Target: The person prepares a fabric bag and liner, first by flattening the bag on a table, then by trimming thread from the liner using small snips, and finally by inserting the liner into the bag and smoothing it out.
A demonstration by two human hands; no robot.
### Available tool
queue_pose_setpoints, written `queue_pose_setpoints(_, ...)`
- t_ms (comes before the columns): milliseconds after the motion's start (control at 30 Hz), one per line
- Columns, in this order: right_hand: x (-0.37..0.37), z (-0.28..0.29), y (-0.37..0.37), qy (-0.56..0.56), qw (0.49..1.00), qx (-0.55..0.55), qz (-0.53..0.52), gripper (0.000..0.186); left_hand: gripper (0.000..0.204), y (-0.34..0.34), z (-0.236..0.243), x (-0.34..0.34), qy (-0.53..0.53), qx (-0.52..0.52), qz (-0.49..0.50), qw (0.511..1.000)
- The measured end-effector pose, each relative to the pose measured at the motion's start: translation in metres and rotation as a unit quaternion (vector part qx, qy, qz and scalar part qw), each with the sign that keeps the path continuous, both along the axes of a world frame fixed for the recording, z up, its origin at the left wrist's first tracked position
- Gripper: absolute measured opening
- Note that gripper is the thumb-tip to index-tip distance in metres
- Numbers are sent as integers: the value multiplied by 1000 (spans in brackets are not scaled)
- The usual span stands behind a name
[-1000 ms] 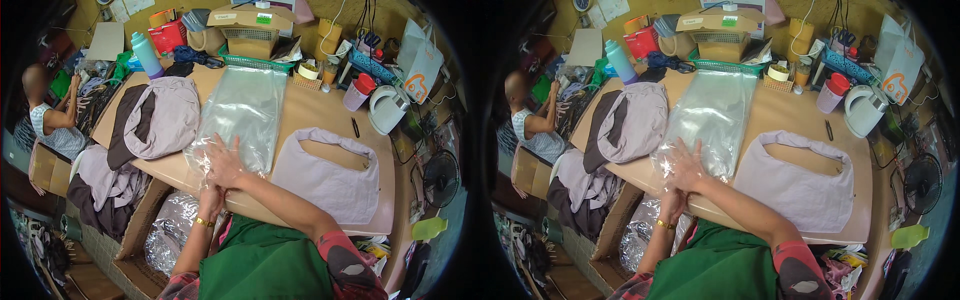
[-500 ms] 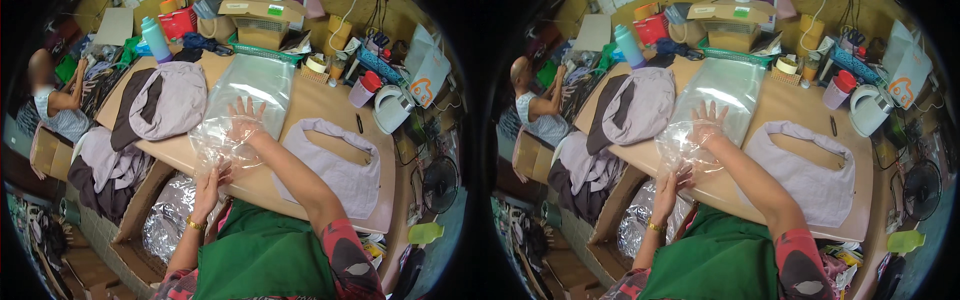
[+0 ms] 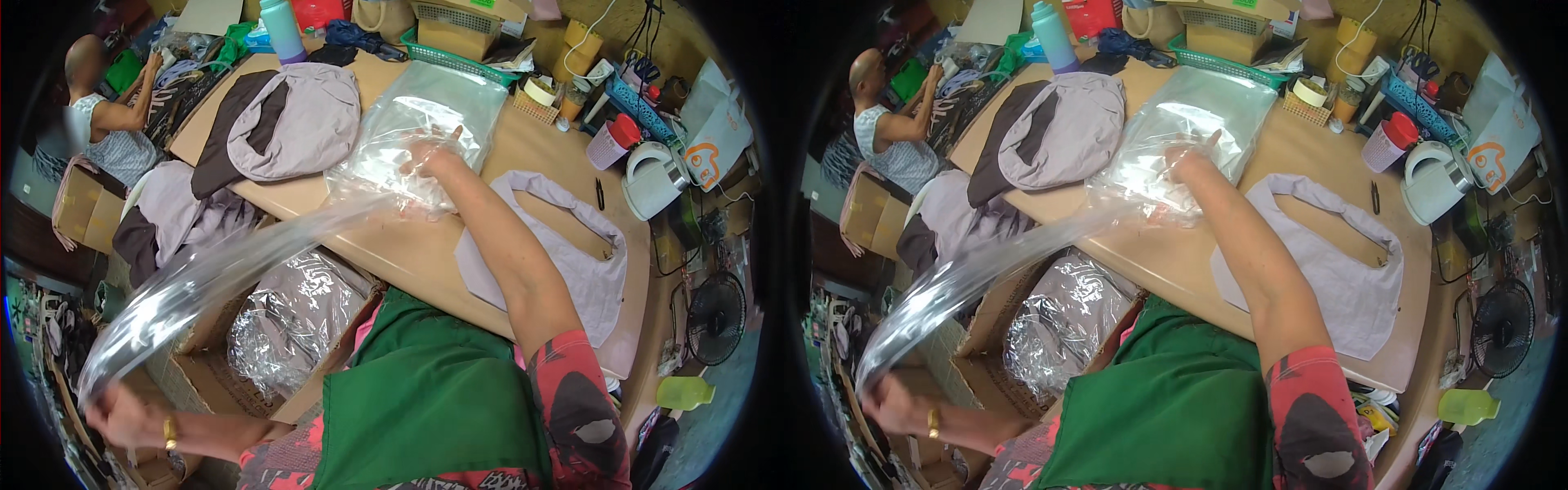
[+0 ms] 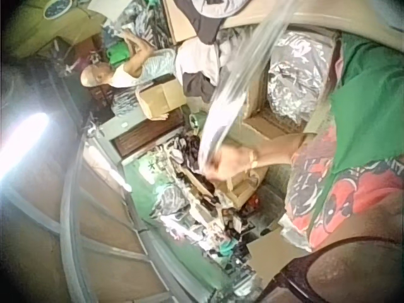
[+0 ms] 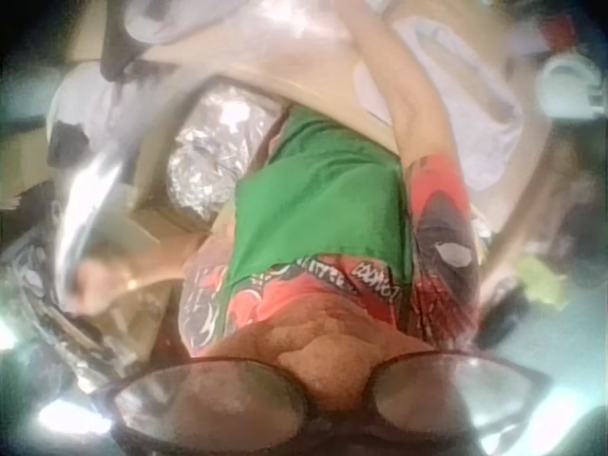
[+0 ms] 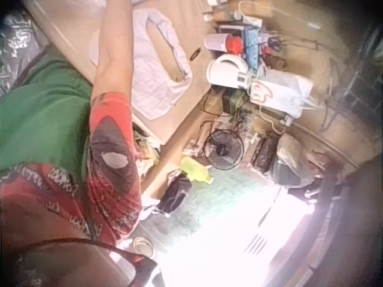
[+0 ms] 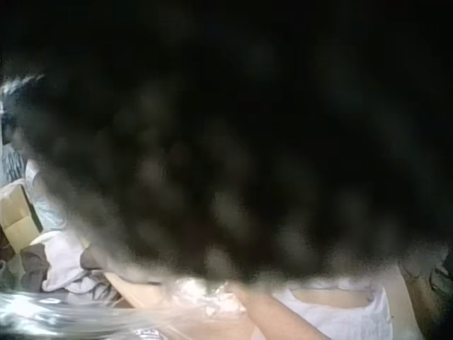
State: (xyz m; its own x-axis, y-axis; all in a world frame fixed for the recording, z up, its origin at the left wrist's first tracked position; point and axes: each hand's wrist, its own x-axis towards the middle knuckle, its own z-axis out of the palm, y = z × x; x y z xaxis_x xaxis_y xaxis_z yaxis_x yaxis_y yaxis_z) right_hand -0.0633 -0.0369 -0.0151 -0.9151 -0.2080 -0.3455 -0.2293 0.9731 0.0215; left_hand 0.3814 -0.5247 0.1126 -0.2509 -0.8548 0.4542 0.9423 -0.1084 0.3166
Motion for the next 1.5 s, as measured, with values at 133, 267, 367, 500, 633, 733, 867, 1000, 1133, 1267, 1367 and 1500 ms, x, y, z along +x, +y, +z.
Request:
queue_pose_setpoints(133, 40, 0, -16, 104, 994, -25, 20, 91, 18, -13, 23, 51, 59, -129, 451, 881)
queue_pose_setpoints(267, 121, 20, -46, 145, 973, -51, 170, 92, 7, 48, 12, 18, -388, -228, 860, 241)
queue_pose_setpoints(367, 121, 16, -20, 168, 922, -289, 193, 83, 18, 62, -12, -27, -384, -364, 768, 362)
queue_pose_setpoints(500, 122, -11, 22, 114, 943, 2, 312, 48, 27, 99, -54, -106, -440, -255, 445, 737)
queue_pose_setpoints(633, 73, 39, 44, 192, 958, -105, 185, 25, 19, 140, -64, -136, -404, -344, 284, 799)
queue_pose_setpoints(733, 14, 86, 54, 148, 948, -274, 68, 26, 16, 150, -71, -145, -422, -314, 166, 834)
queue_pose_setpoints(867, -15, 113, 54, 231, 910, -319, 126, 25, 10, 160, -69, -145, -471, -353, 129, 798)
queue_pose_setpoints(1000, -5, 138, 44, 187, 938, -277, 94, 23, 20, 159, -81, -148, -442, -496, 192, 723)
queue_pose_setpoints(1133, 28, 132, 33, 98, 950, -233, 182, 20, 19, 179, -80, -156, -433, -515, 185, 716)
queue_pose_setpoints(1267, 102, 86, 24, -197, 919, -177, 292, 31, 13, 213, -84, -172, -399, -546, 118, 728)
queue_pose_setpoints(1367, 157, 49, 7, -198, 850, -368, 321, 34, 7, 248, -94, -178, -388, -610, 7, 691)
queue_pose_setpoints(1500, 200, 8, -2, -177, 834, -510, 116, 30, 11, 317, -113, -178, -313, -683, -152, 642)
